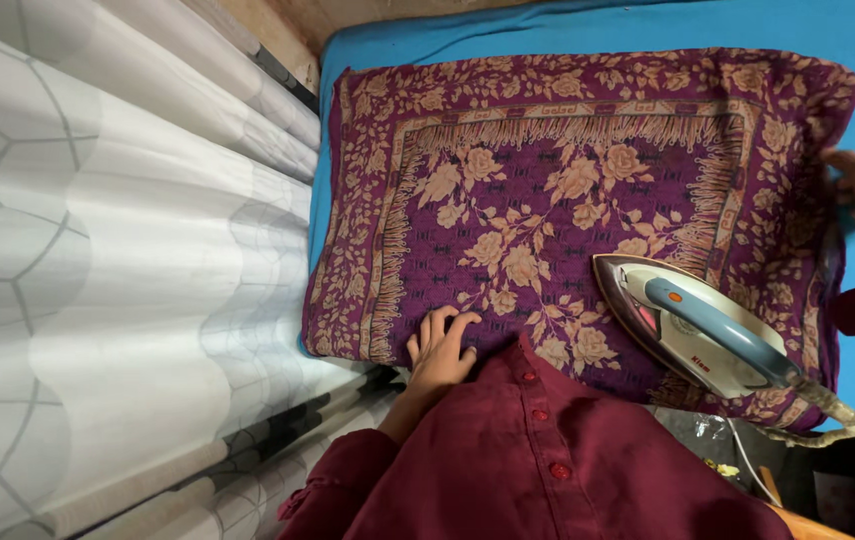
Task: The person irons a purple patterned cloth on a blue ironing board. They unfold and smooth the cloth, then use an iron to press it flat, flipping it over to iron the other side.
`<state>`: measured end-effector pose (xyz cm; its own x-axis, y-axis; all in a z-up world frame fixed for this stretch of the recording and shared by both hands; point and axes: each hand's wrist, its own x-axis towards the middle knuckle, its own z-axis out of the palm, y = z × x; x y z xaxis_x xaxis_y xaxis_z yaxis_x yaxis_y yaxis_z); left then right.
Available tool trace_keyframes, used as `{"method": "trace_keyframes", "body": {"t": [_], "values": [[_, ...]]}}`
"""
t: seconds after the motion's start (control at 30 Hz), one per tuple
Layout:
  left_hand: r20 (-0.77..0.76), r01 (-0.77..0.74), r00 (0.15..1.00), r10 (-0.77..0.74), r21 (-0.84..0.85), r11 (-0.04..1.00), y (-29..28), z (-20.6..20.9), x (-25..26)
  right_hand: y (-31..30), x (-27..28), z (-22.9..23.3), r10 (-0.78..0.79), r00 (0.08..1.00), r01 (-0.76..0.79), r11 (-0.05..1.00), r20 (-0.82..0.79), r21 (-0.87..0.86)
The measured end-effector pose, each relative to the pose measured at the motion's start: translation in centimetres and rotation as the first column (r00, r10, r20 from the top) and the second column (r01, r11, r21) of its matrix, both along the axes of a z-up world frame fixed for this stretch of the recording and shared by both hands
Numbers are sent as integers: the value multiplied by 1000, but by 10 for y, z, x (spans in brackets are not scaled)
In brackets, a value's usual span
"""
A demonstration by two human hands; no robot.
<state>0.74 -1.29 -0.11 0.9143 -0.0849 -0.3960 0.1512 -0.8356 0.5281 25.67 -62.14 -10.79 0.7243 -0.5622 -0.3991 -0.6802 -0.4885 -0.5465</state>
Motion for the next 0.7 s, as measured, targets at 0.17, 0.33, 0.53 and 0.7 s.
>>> {"method": "trace_keyframes", "body": {"t": [0.17,0.33,0.53,0.7], "values": [[48,-71,996,72,-22,997,-6,1,2,0,17,2,37,999,-37,999,23,28],[41,-125,991,125,-17,992,-12,0,2,-8,27,8,24,999,-30,974,26,223],[30,-132,991,132,0,991,-16,4,2,-5,31,10,67,991,-88,979,114,186],[28,-126,992,126,8,992,-17,11,2,30,18,44,297,936,-262,947,191,-185]]}}
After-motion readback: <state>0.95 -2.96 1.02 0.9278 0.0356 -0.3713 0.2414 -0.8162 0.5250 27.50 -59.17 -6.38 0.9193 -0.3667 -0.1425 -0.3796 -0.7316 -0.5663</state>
